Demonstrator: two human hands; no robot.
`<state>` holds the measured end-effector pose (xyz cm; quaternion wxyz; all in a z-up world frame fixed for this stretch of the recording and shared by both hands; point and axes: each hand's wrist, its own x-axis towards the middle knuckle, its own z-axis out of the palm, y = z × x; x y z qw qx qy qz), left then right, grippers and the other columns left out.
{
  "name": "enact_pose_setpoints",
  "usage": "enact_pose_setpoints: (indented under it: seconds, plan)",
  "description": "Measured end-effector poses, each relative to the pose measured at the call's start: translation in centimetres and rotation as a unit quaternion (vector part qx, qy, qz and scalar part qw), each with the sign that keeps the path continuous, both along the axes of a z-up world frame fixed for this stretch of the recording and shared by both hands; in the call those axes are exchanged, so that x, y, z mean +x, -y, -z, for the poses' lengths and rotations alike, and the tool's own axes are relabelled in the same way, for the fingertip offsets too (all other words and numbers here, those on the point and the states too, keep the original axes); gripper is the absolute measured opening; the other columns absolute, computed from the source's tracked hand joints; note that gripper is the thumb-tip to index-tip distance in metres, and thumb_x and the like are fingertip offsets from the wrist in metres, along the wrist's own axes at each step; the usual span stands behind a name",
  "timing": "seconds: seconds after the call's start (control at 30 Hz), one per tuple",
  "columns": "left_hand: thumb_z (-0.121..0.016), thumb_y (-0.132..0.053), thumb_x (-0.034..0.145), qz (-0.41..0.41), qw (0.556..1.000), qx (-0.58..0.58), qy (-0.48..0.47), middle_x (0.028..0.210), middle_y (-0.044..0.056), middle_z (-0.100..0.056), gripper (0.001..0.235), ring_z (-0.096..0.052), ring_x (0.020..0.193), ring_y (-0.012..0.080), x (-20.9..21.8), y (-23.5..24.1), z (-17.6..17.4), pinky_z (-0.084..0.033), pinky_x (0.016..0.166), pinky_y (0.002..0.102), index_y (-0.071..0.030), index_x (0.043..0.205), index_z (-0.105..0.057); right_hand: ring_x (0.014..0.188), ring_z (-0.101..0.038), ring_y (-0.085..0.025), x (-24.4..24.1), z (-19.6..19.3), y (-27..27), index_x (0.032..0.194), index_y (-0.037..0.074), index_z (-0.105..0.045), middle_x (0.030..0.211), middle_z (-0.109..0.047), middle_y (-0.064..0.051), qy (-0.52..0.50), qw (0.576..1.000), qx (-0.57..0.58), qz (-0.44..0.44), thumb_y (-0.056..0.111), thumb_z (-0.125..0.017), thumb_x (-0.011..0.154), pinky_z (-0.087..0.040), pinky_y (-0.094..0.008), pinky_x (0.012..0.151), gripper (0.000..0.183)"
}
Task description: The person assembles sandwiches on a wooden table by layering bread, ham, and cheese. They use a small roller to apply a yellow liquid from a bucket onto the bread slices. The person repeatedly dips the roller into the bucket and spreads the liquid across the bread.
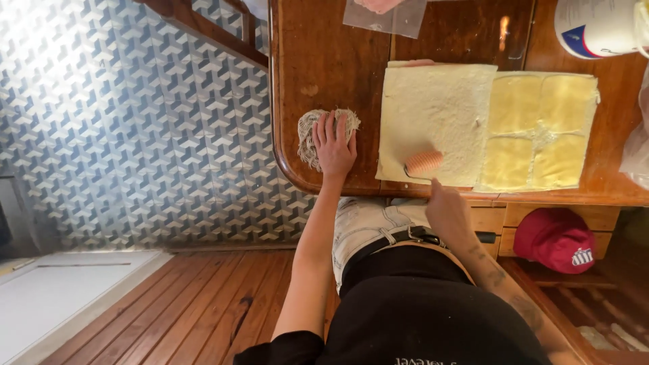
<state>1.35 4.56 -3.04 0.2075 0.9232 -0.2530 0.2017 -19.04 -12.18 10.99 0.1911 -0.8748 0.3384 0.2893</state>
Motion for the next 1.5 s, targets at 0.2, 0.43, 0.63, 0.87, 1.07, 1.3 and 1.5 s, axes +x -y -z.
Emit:
enact_pose_setpoints:
  seconds: [0.2,0.43,0.63,0.87,1.07,1.3,1.5]
  plan:
    - [-0.06,-0.039,0.102,-0.002,1.0,-0.001,0.002,0.142,0.014,-0.055,0.044,-0.043,0.144,0.0354,-0.3,-0.3,0.0,-0.03,0.123,0.054,-0.016,0.14,-0.057,0.096,-0.072,-0.05,4.3,-1.4,-1.8,0.156,0.012,-0.049,0.114,-0.064,-0.028,0.02,0.999,0.004,-0.029,0.008,-0.047,0.095,-0.06,-0.057,0.078,0.061]
    - [-0.053,-0.039,0.105,0.002,1.0,-0.016,0.011,0.142,0.013,-0.055,0.042,-0.043,0.144,0.0352,-0.2,-0.1,0.1,-0.03,0.123,0.053,-0.016,0.14,-0.057,0.096,-0.071,-0.05,15.3,4.3,0.6,0.154,0.004,-0.043,0.107,-0.062,-0.028,0.125,0.991,-0.047,-0.028,0.001,-0.047,0.098,-0.06,-0.055,0.08,0.057]
    - [-0.061,-0.038,0.102,0.001,1.0,-0.023,0.007,0.142,0.013,-0.056,0.043,-0.045,0.142,0.0356,-0.2,-0.1,0.2,-0.031,0.121,0.054,-0.016,0.139,-0.058,0.093,-0.072,-0.05,3.0,-0.5,-3.7,0.155,0.005,-0.044,0.101,-0.066,-0.028,0.017,0.996,0.005,-0.088,0.004,-0.045,0.092,-0.06,-0.06,0.074,0.064]
    - [-0.057,-0.04,0.104,0.006,1.0,-0.016,0.01,0.141,0.014,-0.055,0.042,-0.044,0.143,0.0354,0.3,0.0,-0.1,-0.031,0.122,0.053,-0.015,0.138,-0.058,0.093,-0.073,-0.048,-2.5,0.1,1.7,0.15,0.015,-0.057,0.102,-0.07,-0.027,0.062,0.996,-0.019,-0.063,0.021,-0.04,0.097,-0.06,-0.057,0.071,0.056]
    - [-0.056,-0.041,0.104,0.002,1.0,0.003,0.001,0.14,0.014,-0.056,0.043,-0.045,0.143,0.035,0.0,-0.1,-0.1,-0.031,0.121,0.053,-0.016,0.138,-0.058,0.093,-0.073,-0.051,3.8,2.5,3.6,0.157,0.013,-0.047,0.102,-0.062,-0.024,0.005,0.997,-0.073,-0.017,0.011,-0.047,0.092,-0.061,-0.058,0.074,0.065]
    - [-0.058,-0.039,0.104,0.015,1.0,0.008,-0.012,0.141,0.015,-0.055,0.043,-0.043,0.144,0.0349,-0.3,-0.7,-0.6,-0.029,0.122,0.053,-0.015,0.139,-0.057,0.096,-0.071,-0.053,7.6,1.9,5.1,0.158,0.011,-0.044,0.104,-0.063,-0.026,0.067,0.995,-0.075,0.025,0.008,-0.043,0.097,-0.059,-0.059,0.076,0.061]
    - [-0.06,-0.038,0.104,0.014,0.999,0.011,-0.028,0.142,0.015,-0.055,0.043,-0.043,0.144,0.0354,-0.3,-0.5,-0.1,-0.029,0.122,0.054,-0.014,0.139,-0.058,0.084,-0.076,-0.04,-4.8,-0.5,2.1,0.148,0.01,-0.055,0.087,-0.066,-0.016,-0.01,0.985,-0.104,-0.137,0.011,-0.05,0.09,-0.062,-0.049,0.07,0.058]
